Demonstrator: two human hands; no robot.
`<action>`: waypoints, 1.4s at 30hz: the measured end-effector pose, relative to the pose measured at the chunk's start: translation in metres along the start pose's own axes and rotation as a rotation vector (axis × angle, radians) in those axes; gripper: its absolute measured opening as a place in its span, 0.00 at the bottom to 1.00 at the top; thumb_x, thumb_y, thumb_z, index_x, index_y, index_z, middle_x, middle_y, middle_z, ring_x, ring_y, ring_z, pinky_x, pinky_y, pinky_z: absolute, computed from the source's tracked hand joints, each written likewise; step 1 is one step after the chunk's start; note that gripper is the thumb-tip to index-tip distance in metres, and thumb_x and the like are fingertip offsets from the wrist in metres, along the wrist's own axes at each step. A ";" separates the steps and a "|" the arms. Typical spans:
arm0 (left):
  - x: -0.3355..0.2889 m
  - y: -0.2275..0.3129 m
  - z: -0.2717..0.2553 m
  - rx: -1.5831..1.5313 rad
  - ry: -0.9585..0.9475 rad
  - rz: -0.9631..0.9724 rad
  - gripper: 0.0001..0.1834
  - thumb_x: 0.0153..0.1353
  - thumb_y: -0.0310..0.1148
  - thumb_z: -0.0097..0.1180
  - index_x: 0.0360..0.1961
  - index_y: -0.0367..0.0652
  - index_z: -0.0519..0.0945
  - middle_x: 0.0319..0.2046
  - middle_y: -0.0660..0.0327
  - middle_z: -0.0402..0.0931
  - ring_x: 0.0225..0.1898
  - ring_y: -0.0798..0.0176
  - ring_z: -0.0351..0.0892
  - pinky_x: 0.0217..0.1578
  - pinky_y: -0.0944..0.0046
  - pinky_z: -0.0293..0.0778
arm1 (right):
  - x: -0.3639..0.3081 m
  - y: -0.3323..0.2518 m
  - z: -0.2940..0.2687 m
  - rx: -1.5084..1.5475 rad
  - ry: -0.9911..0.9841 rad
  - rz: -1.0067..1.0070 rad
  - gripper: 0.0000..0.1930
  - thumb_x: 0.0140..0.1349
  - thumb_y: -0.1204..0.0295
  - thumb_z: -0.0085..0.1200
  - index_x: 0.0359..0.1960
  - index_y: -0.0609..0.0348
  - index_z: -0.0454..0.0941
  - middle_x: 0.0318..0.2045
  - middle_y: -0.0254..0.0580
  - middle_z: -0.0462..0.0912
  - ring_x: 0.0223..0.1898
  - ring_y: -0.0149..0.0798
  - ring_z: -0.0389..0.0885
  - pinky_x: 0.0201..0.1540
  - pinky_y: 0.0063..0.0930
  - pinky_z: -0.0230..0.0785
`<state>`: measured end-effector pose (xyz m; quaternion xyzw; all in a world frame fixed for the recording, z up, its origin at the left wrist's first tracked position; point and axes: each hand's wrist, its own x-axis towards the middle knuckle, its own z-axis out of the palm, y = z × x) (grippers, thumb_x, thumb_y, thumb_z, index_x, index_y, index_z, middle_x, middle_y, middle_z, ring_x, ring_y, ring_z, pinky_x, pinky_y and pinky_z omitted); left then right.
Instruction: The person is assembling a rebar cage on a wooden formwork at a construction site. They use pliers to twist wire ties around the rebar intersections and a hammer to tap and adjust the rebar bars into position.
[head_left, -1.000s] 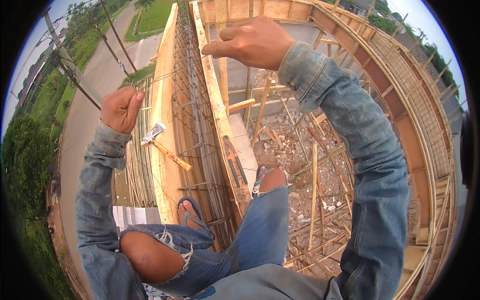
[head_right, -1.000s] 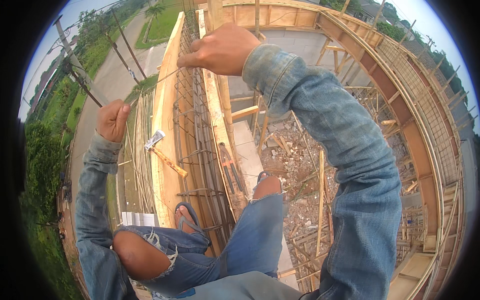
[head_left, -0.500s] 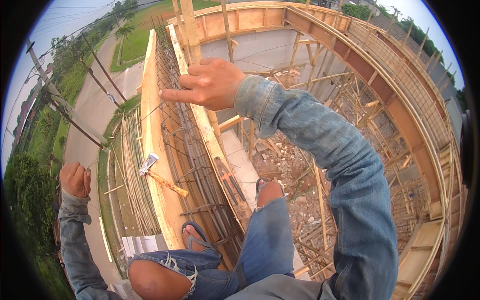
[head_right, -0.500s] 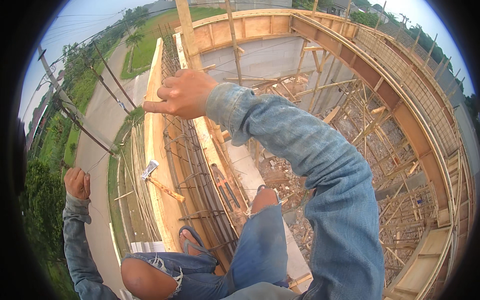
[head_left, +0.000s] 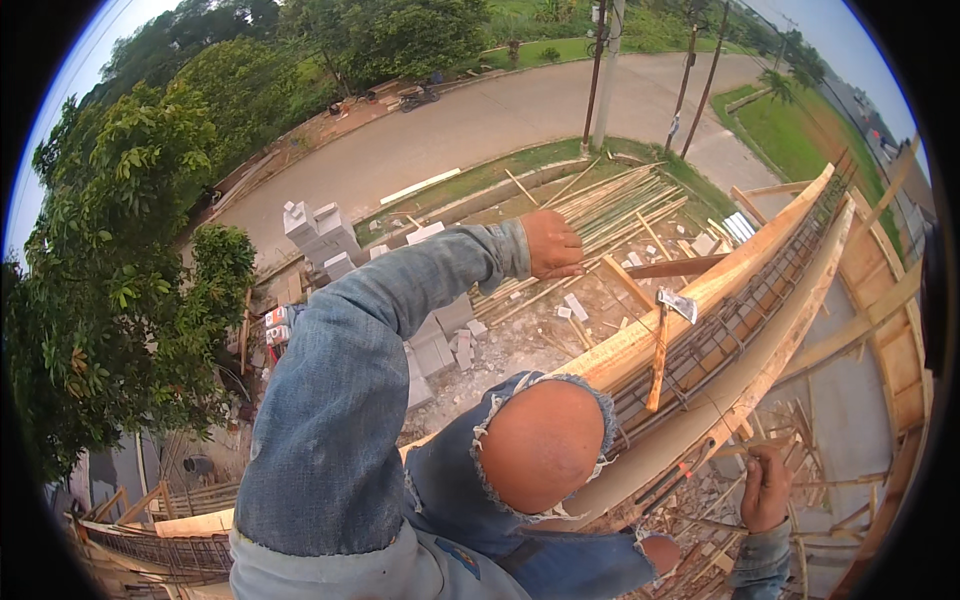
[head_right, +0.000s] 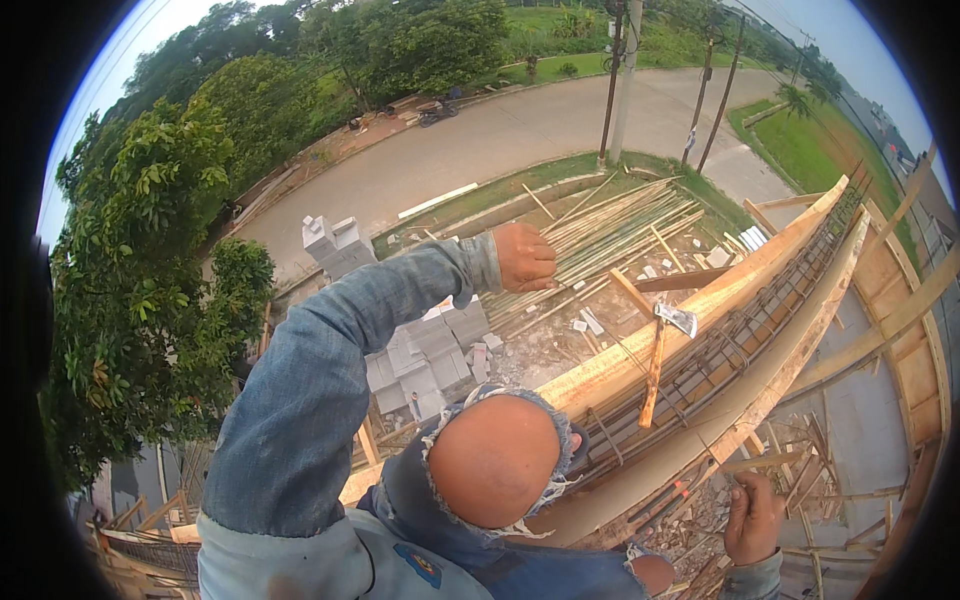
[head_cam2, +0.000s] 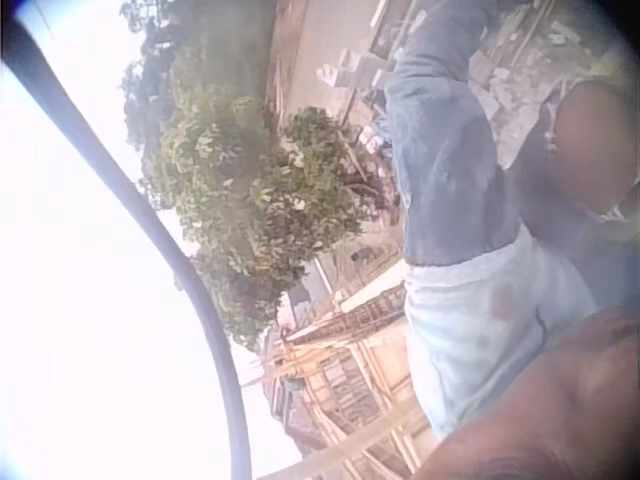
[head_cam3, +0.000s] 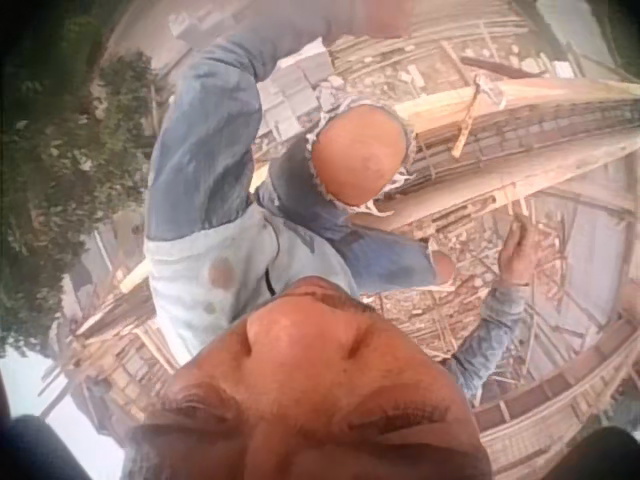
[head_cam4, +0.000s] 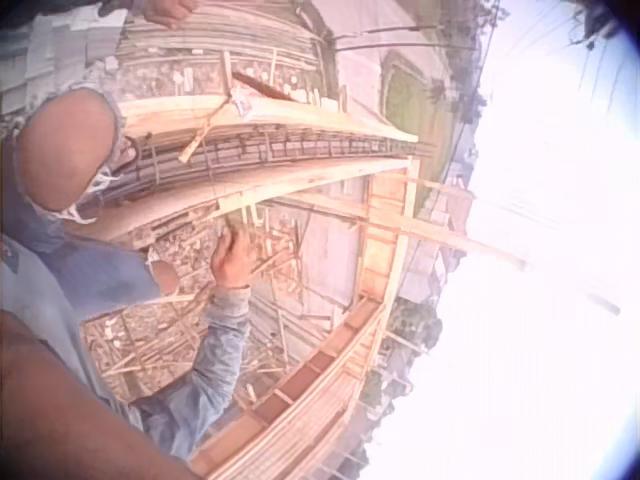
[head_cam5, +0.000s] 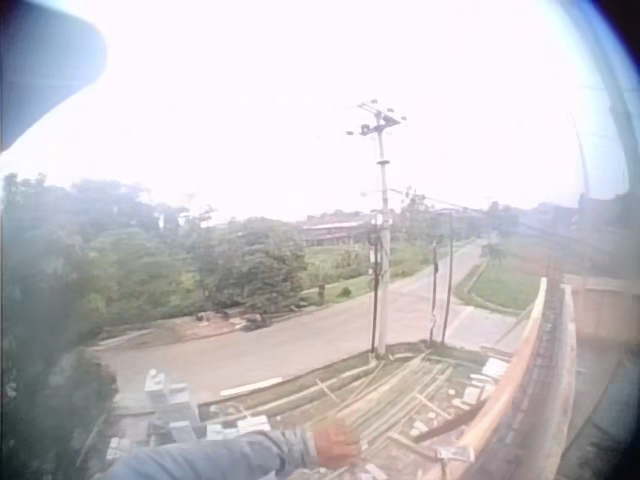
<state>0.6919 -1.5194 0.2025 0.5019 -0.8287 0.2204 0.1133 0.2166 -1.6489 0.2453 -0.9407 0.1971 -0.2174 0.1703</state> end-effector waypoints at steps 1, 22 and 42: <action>-0.019 0.007 0.011 -0.031 -0.081 -0.037 0.17 0.58 0.43 0.48 0.18 0.44 0.68 0.17 0.60 0.66 0.21 0.54 0.71 0.24 0.56 0.69 | -0.004 -0.004 0.019 0.067 -0.050 0.108 0.04 0.59 0.76 0.45 0.33 0.64 0.72 0.21 0.51 0.75 0.23 0.50 0.75 0.25 0.37 0.63; 0.183 0.160 0.010 -0.939 -0.106 -0.364 0.24 0.46 0.51 0.55 0.32 0.39 0.81 0.29 0.47 0.78 0.33 0.45 0.78 0.35 0.51 0.73 | -0.013 -0.002 0.114 -0.088 -0.354 0.166 0.07 0.56 0.76 0.46 0.37 0.61 0.70 0.24 0.51 0.77 0.27 0.56 0.75 0.30 0.46 0.64; 0.192 0.219 0.069 -1.370 -0.250 -0.251 0.17 0.51 0.41 0.50 0.24 0.36 0.80 0.19 0.51 0.77 0.23 0.54 0.77 0.26 0.57 0.70 | -0.018 -0.002 0.052 -0.211 0.101 0.101 0.05 0.50 0.76 0.54 0.25 0.60 0.69 0.20 0.45 0.72 0.21 0.48 0.72 0.24 0.39 0.60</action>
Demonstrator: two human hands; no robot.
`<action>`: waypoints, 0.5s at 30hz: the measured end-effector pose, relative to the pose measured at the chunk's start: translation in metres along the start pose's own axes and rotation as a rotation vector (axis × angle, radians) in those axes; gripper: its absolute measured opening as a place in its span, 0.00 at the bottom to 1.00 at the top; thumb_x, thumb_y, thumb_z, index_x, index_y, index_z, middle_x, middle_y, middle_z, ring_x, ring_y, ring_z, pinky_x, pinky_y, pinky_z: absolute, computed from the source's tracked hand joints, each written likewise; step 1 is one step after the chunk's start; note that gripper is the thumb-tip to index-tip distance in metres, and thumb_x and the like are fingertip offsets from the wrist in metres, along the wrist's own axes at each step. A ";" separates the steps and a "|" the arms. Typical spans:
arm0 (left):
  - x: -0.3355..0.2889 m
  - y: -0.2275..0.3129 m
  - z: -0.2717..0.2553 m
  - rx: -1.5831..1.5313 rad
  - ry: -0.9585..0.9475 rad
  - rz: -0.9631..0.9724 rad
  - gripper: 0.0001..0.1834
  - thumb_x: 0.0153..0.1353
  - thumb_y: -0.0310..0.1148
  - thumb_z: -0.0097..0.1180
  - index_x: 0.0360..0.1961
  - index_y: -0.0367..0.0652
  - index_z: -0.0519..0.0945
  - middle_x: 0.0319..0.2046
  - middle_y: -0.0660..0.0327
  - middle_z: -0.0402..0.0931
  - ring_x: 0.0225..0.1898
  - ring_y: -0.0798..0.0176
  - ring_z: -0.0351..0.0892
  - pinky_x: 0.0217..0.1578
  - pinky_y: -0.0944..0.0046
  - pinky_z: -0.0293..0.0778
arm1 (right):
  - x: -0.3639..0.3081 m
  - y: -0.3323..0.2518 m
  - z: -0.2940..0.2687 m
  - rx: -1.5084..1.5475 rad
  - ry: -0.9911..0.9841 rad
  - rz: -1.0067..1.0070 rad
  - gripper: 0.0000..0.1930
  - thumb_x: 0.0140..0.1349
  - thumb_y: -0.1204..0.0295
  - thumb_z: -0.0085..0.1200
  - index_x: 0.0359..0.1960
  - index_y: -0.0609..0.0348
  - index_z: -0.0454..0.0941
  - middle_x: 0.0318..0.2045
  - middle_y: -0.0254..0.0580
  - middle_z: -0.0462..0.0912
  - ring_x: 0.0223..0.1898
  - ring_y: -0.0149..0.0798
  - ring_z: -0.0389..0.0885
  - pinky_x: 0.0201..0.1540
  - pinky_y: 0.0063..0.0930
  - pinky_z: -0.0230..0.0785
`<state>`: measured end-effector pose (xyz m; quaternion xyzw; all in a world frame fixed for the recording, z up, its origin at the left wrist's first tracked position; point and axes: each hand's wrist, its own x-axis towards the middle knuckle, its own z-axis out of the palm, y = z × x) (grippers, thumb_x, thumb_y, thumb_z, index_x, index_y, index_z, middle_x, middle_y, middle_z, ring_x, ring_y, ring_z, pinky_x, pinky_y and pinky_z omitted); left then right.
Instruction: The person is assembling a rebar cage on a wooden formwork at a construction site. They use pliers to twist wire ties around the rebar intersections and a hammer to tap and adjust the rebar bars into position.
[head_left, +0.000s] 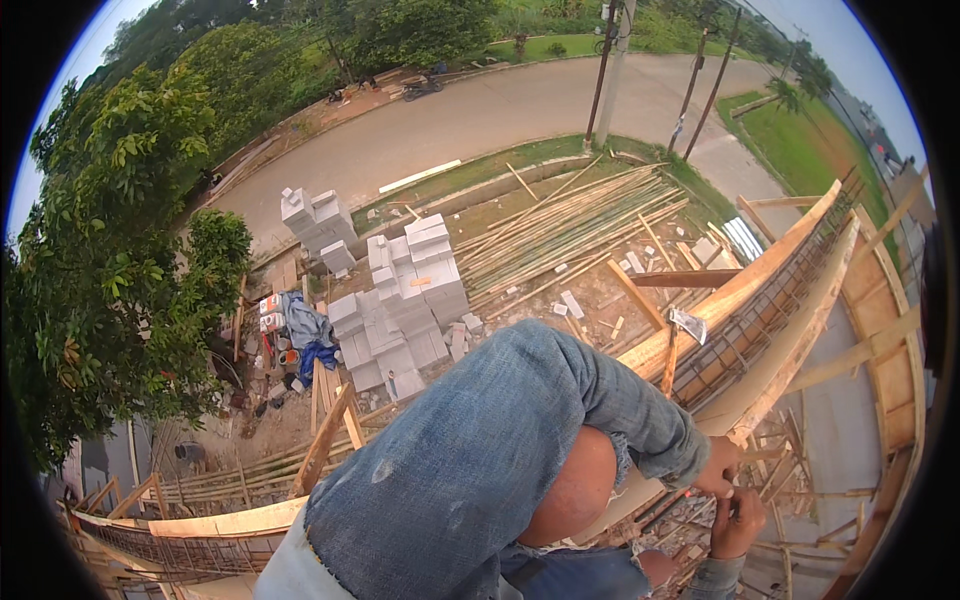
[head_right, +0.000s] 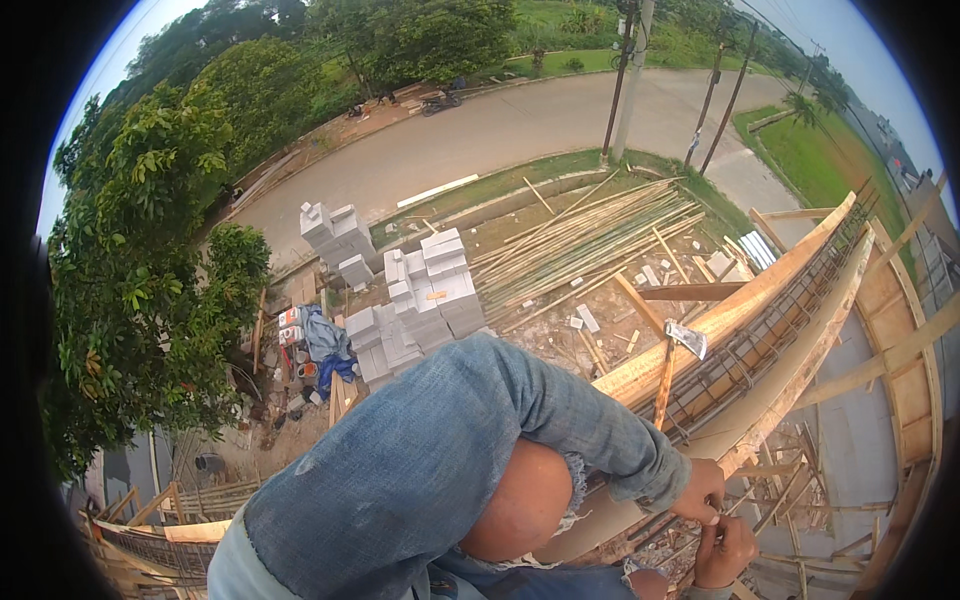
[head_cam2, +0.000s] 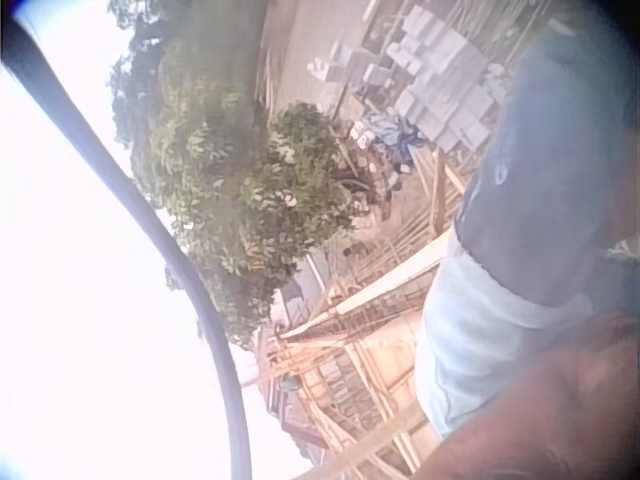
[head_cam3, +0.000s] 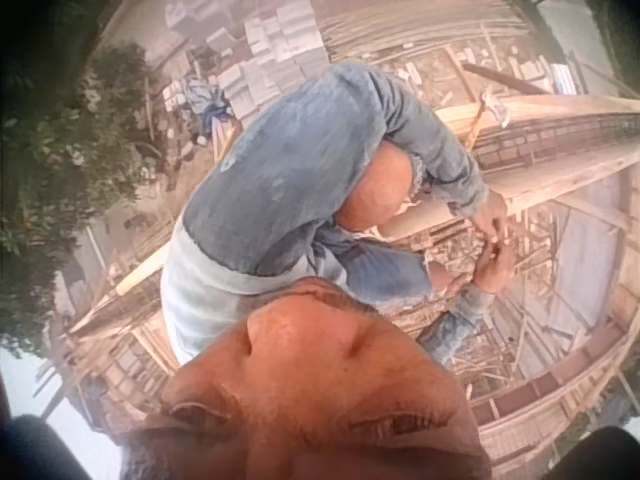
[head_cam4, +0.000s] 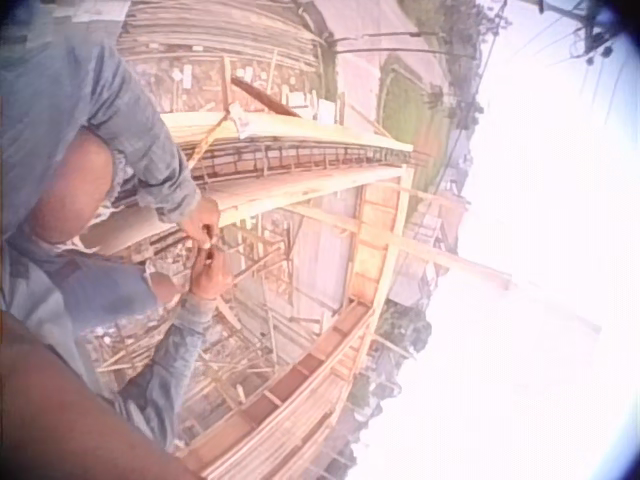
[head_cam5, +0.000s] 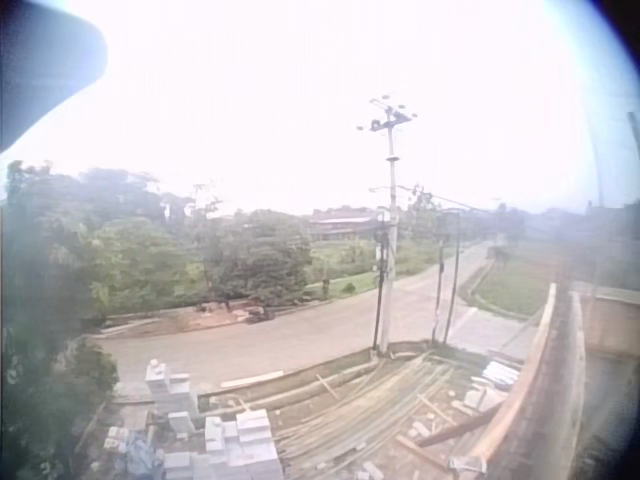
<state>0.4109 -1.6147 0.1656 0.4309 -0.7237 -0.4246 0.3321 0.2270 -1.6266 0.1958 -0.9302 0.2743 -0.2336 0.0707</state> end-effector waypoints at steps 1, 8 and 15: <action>-0.001 0.002 0.000 -0.029 0.037 0.027 0.16 0.50 0.40 0.51 0.25 0.36 0.80 0.19 0.51 0.77 0.23 0.55 0.78 0.26 0.57 0.70 | 0.002 0.000 -0.004 -0.027 -0.010 0.037 0.06 0.49 0.75 0.54 0.25 0.59 0.69 0.20 0.45 0.73 0.22 0.50 0.72 0.25 0.42 0.61; -0.003 0.013 -0.008 -0.052 0.234 0.047 0.12 0.50 0.36 0.56 0.27 0.36 0.80 0.19 0.52 0.76 0.22 0.57 0.76 0.25 0.60 0.69 | 0.008 -0.015 -0.017 -0.498 0.395 -0.164 0.08 0.55 0.78 0.51 0.37 0.62 0.71 0.40 0.51 0.73 0.45 0.51 0.72 0.45 0.39 0.66; -0.004 0.006 -0.006 -0.284 0.287 -0.082 0.13 0.58 0.35 0.52 0.32 0.33 0.79 0.22 0.62 0.76 0.23 0.71 0.70 0.26 0.69 0.68 | 0.002 -0.013 0.004 0.910 0.951 0.766 0.16 0.59 0.73 0.53 0.47 0.68 0.68 0.33 0.38 0.75 0.32 0.28 0.74 0.33 0.20 0.70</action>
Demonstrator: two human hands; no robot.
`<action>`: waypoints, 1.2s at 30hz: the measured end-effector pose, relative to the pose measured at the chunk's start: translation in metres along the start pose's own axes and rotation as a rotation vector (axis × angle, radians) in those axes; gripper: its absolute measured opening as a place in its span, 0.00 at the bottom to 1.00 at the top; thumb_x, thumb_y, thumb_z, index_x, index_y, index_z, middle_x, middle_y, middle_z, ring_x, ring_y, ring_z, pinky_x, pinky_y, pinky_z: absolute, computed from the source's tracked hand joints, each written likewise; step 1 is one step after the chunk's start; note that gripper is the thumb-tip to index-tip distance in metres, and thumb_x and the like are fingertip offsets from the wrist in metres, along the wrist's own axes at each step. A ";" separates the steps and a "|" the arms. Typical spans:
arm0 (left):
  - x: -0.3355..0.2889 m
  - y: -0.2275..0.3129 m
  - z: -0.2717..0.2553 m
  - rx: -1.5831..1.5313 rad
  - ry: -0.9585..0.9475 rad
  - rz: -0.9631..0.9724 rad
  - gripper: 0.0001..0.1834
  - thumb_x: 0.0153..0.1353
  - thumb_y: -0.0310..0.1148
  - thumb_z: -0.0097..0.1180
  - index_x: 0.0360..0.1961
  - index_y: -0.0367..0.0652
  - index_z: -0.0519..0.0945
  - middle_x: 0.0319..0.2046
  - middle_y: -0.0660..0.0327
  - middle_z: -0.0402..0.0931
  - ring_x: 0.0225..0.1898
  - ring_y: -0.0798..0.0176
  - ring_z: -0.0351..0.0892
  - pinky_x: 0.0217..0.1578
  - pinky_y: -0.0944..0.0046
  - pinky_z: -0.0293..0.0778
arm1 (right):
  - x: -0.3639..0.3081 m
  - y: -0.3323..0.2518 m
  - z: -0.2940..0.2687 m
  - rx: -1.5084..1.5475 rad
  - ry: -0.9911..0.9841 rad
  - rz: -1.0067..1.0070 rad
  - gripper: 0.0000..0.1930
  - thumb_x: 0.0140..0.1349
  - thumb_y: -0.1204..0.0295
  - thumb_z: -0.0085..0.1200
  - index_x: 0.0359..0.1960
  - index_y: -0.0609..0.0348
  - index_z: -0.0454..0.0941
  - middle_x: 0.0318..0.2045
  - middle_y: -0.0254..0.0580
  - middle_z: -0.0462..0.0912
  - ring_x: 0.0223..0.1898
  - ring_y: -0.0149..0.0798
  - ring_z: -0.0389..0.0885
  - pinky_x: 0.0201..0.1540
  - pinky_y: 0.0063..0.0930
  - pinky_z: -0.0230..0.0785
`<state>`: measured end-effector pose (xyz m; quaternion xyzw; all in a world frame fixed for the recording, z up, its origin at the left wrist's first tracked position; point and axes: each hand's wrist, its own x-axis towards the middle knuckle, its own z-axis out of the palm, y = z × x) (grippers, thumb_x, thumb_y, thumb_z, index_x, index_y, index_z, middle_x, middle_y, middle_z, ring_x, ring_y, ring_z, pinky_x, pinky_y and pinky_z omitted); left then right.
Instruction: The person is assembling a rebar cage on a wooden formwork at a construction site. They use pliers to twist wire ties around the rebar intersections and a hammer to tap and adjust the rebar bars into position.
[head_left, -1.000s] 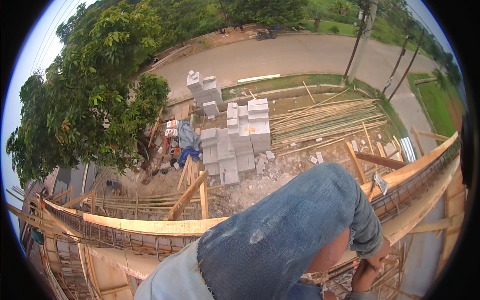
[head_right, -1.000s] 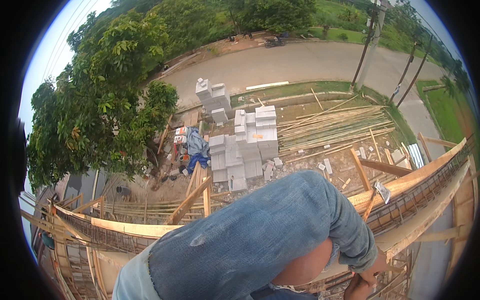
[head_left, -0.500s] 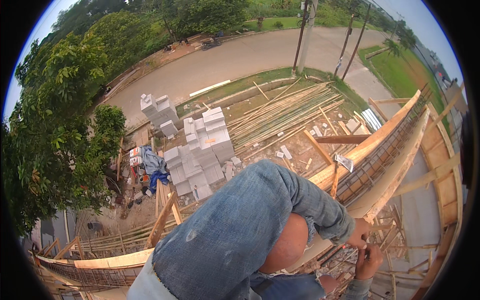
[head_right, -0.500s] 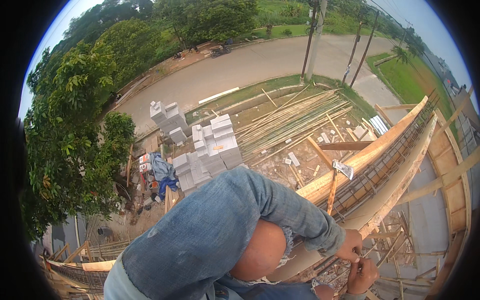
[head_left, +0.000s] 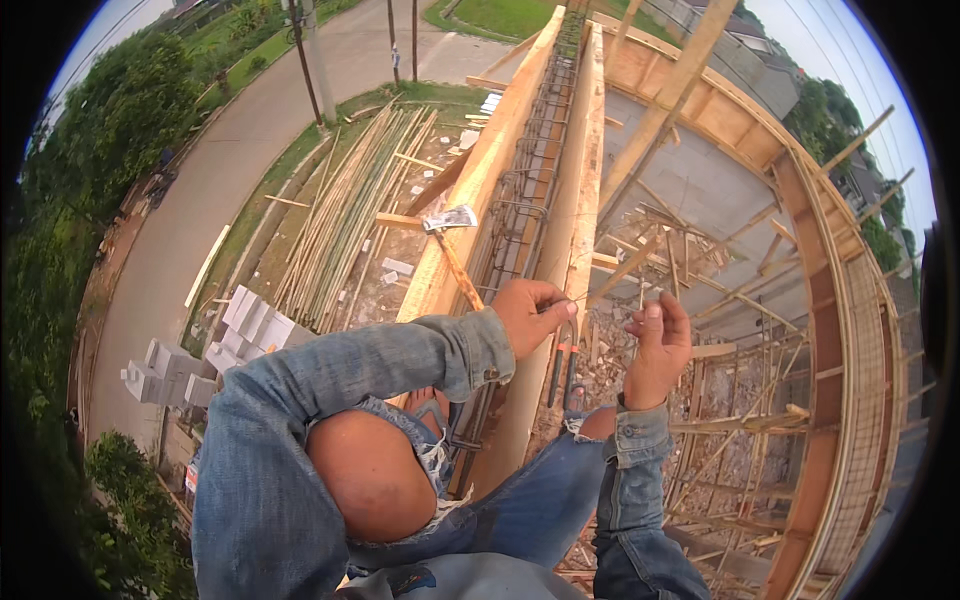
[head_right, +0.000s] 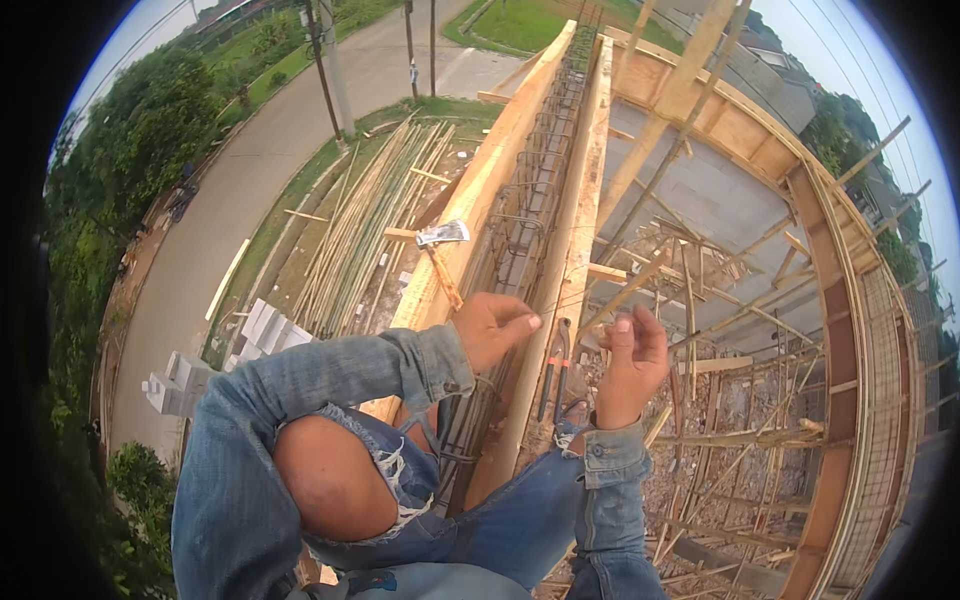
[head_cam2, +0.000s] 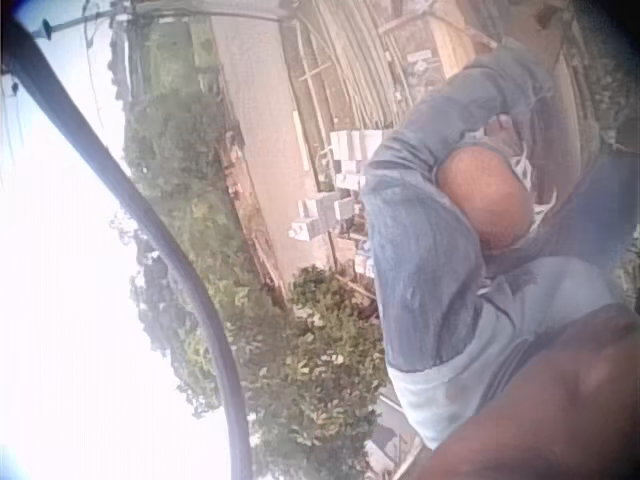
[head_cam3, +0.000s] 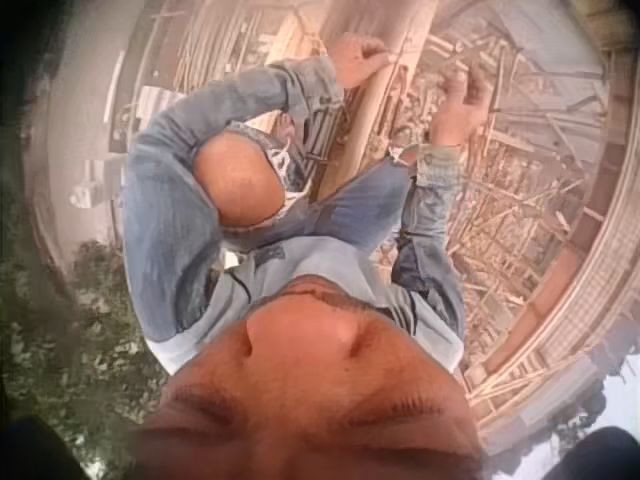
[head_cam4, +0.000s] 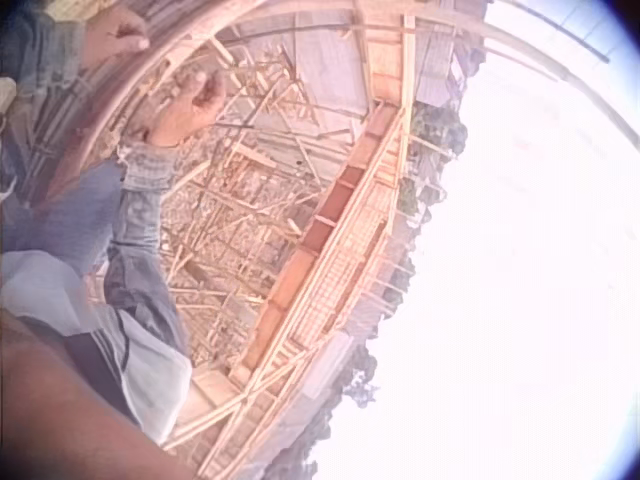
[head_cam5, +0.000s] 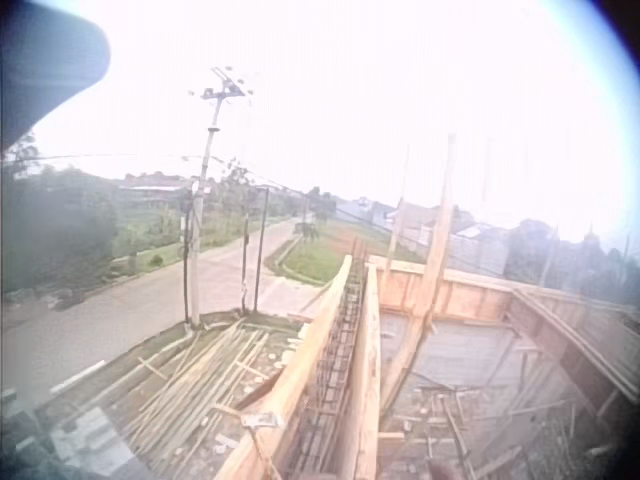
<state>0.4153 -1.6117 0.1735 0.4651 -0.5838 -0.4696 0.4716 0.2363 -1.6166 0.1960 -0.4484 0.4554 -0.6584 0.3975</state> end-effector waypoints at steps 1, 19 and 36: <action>-0.001 0.002 -0.001 0.004 -0.014 -0.010 0.12 0.58 0.34 0.53 0.29 0.33 0.79 0.19 0.63 0.75 0.24 0.75 0.69 0.26 0.69 0.67 | 0.001 0.003 0.001 0.084 -0.075 0.053 0.16 0.59 0.71 0.52 0.46 0.69 0.70 0.32 0.40 0.76 0.29 0.29 0.76 0.28 0.22 0.71; -0.004 0.009 0.005 0.079 -0.211 -0.062 0.13 0.59 0.35 0.54 0.32 0.33 0.79 0.17 0.65 0.73 0.21 0.74 0.69 0.23 0.71 0.66 | 0.049 -0.010 -0.020 0.186 -0.022 0.028 0.11 0.61 0.70 0.51 0.38 0.67 0.76 0.27 0.40 0.78 0.24 0.29 0.77 0.23 0.20 0.72; -0.011 0.011 0.004 0.201 -0.270 -0.013 0.13 0.57 0.34 0.55 0.30 0.32 0.79 0.15 0.64 0.73 0.19 0.75 0.67 0.21 0.70 0.65 | 0.098 -0.008 -0.054 0.212 0.084 0.123 0.11 0.60 0.72 0.51 0.40 0.68 0.74 0.29 0.41 0.78 0.26 0.28 0.76 0.22 0.20 0.71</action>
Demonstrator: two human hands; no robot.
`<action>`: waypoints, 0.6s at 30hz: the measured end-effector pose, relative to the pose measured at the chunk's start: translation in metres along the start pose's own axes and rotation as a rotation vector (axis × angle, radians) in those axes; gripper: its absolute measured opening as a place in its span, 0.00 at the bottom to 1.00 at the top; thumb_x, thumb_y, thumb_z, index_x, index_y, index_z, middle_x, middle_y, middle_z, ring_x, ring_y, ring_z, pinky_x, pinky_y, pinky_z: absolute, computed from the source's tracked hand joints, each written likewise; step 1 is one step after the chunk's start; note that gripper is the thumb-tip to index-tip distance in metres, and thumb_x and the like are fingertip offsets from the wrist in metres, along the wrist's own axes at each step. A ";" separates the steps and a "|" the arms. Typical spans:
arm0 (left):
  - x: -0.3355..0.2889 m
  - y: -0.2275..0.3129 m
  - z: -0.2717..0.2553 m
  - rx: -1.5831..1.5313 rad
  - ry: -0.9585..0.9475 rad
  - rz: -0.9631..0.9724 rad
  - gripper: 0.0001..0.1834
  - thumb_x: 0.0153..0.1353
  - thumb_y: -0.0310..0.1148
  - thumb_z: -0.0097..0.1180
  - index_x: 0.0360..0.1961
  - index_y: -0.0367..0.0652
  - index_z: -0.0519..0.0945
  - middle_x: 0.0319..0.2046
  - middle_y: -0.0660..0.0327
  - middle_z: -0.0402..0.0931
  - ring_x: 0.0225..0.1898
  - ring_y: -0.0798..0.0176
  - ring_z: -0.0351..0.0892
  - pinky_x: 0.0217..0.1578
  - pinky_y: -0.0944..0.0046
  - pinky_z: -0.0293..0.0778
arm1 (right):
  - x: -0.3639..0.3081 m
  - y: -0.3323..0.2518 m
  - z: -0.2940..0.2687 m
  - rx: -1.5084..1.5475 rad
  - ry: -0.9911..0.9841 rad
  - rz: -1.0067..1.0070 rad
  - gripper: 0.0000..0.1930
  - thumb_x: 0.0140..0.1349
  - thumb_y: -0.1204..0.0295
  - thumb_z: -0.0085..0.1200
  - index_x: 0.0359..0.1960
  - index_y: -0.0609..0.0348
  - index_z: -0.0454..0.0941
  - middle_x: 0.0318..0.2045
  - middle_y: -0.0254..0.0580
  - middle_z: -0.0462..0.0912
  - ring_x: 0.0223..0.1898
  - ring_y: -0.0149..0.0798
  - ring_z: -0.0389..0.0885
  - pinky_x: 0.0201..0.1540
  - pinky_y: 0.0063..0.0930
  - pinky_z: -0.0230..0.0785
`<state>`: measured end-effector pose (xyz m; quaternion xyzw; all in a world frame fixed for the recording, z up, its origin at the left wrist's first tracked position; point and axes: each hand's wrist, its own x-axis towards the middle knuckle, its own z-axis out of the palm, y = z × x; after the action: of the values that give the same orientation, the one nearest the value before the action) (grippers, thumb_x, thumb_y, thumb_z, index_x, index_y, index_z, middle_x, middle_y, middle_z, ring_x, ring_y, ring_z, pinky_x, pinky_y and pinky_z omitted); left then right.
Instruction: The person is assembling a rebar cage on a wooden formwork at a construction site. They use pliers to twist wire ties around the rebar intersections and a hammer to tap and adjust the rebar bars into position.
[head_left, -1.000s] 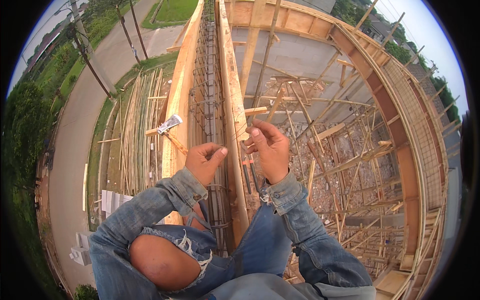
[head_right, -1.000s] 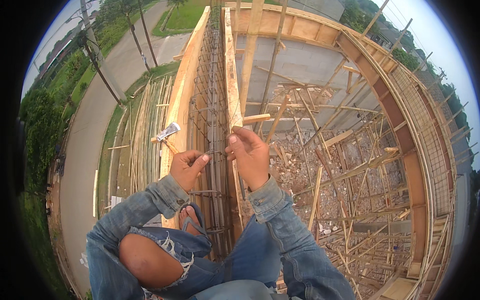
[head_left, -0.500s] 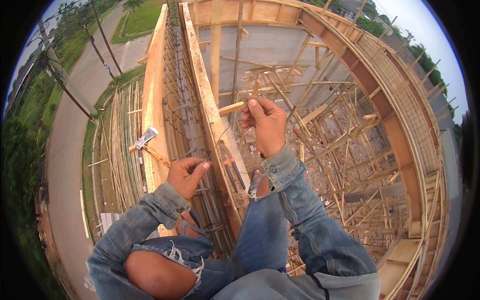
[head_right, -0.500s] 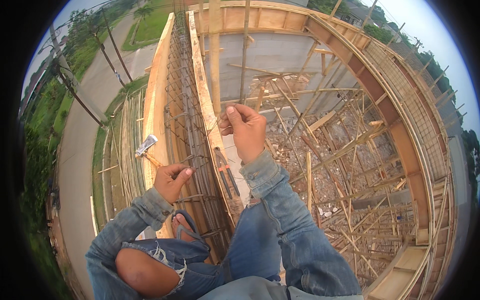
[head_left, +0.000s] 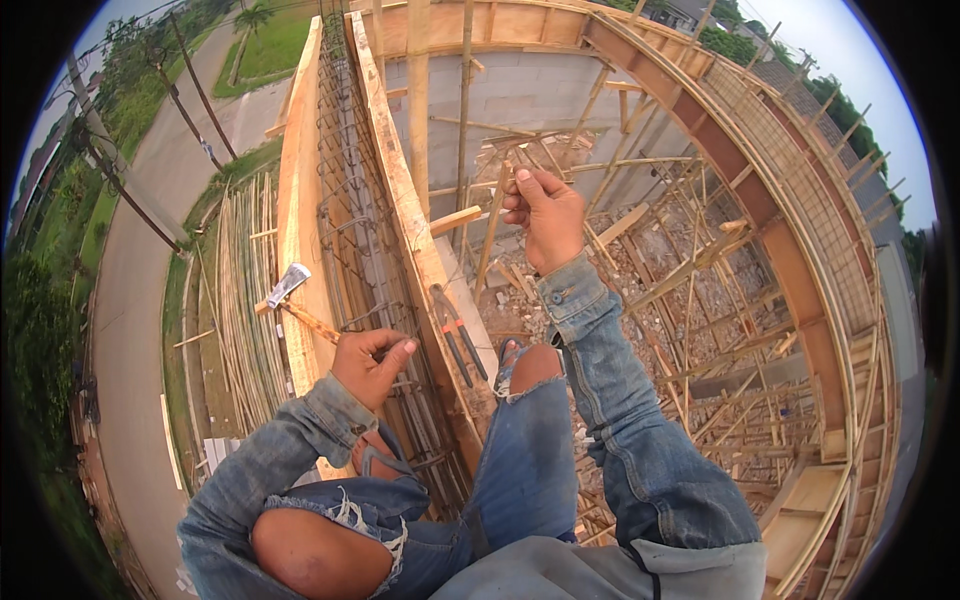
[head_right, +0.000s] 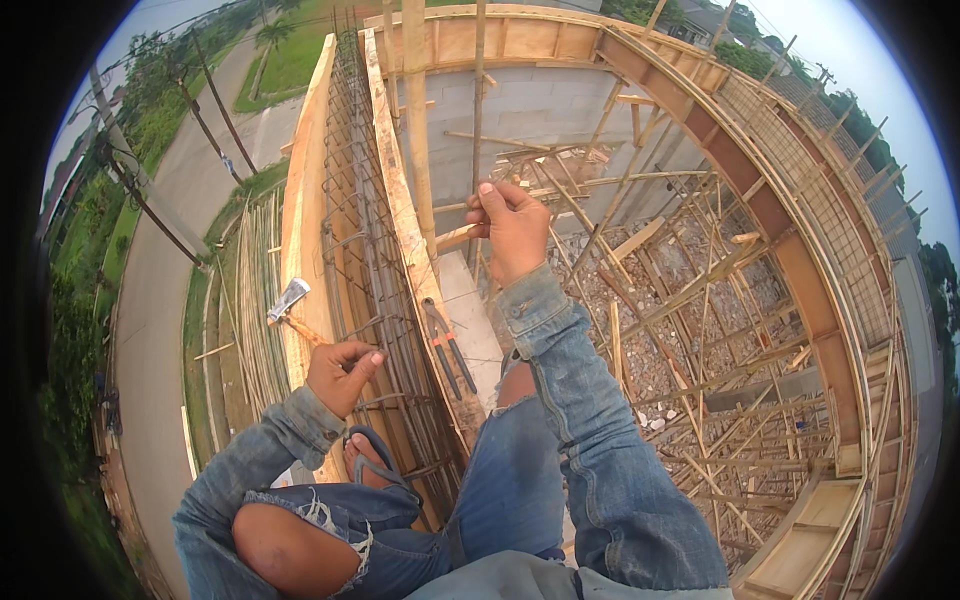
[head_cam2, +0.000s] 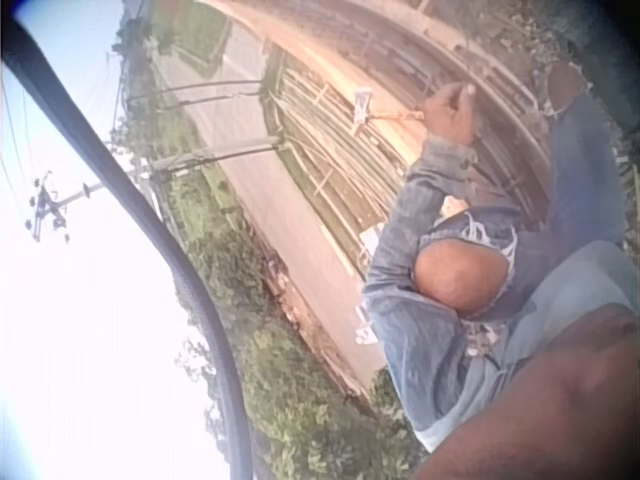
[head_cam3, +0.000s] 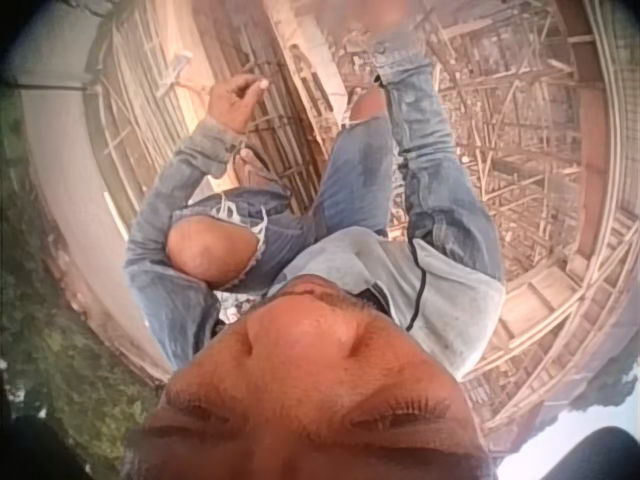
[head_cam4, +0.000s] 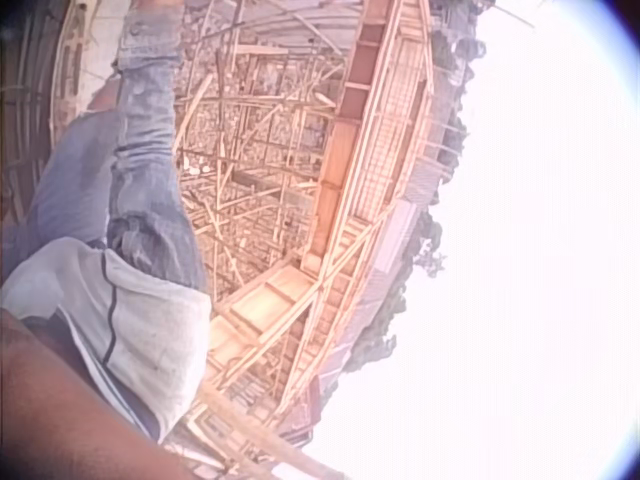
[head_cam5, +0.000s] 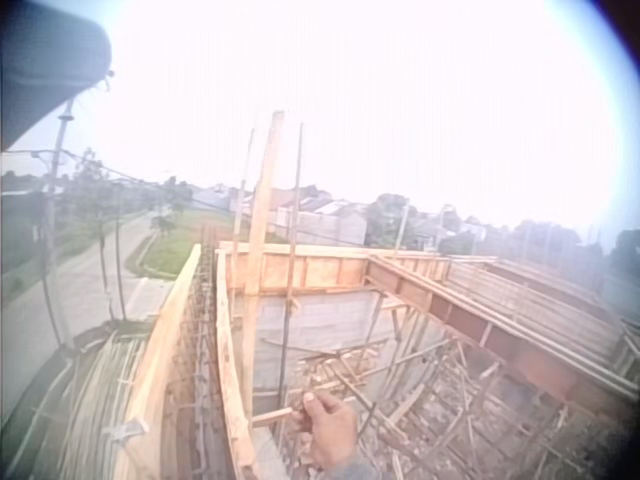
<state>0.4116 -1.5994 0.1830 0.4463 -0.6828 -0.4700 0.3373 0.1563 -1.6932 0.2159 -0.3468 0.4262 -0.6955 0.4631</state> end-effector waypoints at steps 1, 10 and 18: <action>0.000 -0.001 0.001 0.009 0.006 0.007 0.13 0.57 0.34 0.55 0.29 0.32 0.79 0.15 0.64 0.73 0.19 0.75 0.67 0.21 0.70 0.65 | 0.000 0.001 0.001 -0.025 0.031 0.012 0.12 0.60 0.72 0.51 0.42 0.68 0.73 0.32 0.42 0.78 0.28 0.29 0.77 0.23 0.19 0.71; 0.001 -0.003 -0.002 0.006 0.041 -0.024 0.13 0.58 0.35 0.55 0.28 0.32 0.78 0.16 0.66 0.71 0.20 0.75 0.67 0.21 0.73 0.64 | -0.085 -0.014 0.041 -1.168 -0.531 -1.166 0.17 0.48 0.67 0.53 0.41 0.56 0.76 0.39 0.44 0.76 0.52 0.46 0.69 0.63 0.47 0.46; 0.005 -0.007 -0.029 0.106 -0.125 -0.032 0.16 0.57 0.38 0.56 0.23 0.32 0.77 0.12 0.65 0.68 0.17 0.74 0.65 0.18 0.70 0.62 | -0.053 -0.018 0.023 -1.249 -1.118 -1.193 0.06 0.50 0.66 0.52 0.22 0.53 0.74 0.22 0.32 0.74 0.28 0.35 0.76 0.30 0.32 0.71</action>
<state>0.4373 -1.6147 0.1865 0.4442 -0.7193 -0.4653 0.2622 0.1879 -1.6455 0.2370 -0.9551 0.1938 -0.2059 -0.0884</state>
